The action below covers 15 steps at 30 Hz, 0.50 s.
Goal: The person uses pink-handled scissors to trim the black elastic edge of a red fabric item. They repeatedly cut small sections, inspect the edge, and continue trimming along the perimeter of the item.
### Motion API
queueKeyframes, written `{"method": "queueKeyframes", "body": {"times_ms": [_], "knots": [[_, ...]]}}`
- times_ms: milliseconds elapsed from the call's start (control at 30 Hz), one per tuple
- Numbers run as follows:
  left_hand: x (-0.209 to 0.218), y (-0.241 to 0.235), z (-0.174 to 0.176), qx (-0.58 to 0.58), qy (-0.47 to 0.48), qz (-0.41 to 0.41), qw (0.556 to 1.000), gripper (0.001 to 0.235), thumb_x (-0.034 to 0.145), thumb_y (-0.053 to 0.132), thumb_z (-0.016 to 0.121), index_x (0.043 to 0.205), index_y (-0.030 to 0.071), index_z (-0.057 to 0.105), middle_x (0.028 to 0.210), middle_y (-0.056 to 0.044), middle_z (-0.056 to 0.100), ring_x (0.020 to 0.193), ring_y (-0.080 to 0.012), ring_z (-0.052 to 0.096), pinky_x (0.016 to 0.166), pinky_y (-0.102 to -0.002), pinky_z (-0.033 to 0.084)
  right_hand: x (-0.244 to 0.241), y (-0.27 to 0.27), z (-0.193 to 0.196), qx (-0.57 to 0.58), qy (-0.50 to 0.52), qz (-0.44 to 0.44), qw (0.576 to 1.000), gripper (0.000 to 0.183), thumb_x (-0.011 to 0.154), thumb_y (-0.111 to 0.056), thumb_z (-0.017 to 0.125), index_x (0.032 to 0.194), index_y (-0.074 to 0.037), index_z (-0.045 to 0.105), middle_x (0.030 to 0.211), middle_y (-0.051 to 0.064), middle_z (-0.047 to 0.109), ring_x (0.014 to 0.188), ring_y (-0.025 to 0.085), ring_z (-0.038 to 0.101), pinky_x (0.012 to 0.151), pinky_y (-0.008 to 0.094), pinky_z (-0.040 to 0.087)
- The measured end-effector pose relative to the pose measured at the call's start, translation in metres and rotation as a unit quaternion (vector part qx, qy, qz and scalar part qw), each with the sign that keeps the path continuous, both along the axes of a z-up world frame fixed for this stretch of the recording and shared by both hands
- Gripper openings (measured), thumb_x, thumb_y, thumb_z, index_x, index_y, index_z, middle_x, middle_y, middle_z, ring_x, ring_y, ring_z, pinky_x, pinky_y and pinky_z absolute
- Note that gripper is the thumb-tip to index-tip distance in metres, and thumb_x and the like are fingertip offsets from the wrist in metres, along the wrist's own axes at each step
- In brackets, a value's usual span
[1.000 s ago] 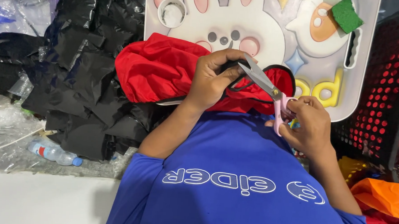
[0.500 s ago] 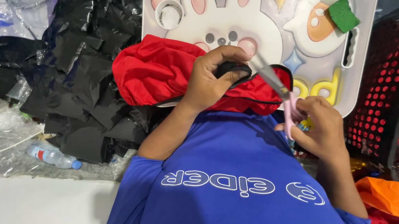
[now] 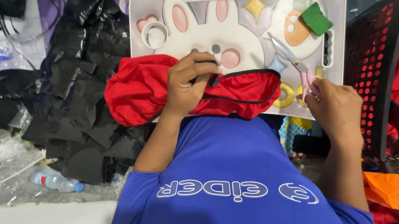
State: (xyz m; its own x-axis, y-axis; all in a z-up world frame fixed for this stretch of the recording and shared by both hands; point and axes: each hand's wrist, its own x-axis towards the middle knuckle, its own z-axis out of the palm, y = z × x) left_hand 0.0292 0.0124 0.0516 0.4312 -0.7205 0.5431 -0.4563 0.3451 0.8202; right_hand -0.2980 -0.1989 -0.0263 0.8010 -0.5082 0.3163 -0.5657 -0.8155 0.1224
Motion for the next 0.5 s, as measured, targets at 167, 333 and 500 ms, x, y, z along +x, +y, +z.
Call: {"method": "queueKeyframes", "body": {"times_ms": [167, 333, 500], "knots": [[-0.002, -0.003, 0.007, -0.009, 0.02, 0.0, 1.0, 0.03, 0.09, -0.021, 0.058, 0.099, 0.007, 0.068, 0.102, -0.012, 0.07, 0.096, -0.0247, 0.071, 0.089, -0.033, 0.058, 0.008, -0.007, -0.024, 0.055, 0.031, -0.066, 0.996, 0.026, 0.099, -0.04, 0.073, 0.11, -0.016, 0.074, 0.078, 0.007, 0.072, 0.069, 0.038, 0.069, 0.053, 0.045, 0.051], [-0.008, -0.008, 0.006, -0.012, 0.038, -0.02, 0.999, 0.03, 0.089, -0.017, 0.061, 0.105, 0.008, 0.062, 0.106, -0.012, 0.071, 0.103, -0.0257, 0.07, 0.098, -0.037, 0.059, 0.029, 0.008, 0.016, 0.251, 0.129, -0.179, 0.942, 0.052, 0.113, -0.054, 0.05, 0.102, -0.006, 0.067, 0.089, 0.024, 0.074, 0.086, 0.057, 0.067, 0.066, 0.063, 0.052], [-0.009, -0.03, -0.013, -0.056, 0.049, -0.028, 0.997, 0.019, 0.1, -0.004, 0.063, 0.111, 0.011, 0.06, 0.108, -0.01, 0.071, 0.104, -0.0245, 0.069, 0.098, -0.035, 0.058, 0.013, -0.004, -0.002, 0.004, 0.166, -0.114, 0.979, 0.055, 0.119, -0.062, 0.05, 0.079, -0.028, 0.065, 0.077, -0.006, 0.069, 0.066, 0.026, 0.071, 0.063, 0.04, 0.051]]}}
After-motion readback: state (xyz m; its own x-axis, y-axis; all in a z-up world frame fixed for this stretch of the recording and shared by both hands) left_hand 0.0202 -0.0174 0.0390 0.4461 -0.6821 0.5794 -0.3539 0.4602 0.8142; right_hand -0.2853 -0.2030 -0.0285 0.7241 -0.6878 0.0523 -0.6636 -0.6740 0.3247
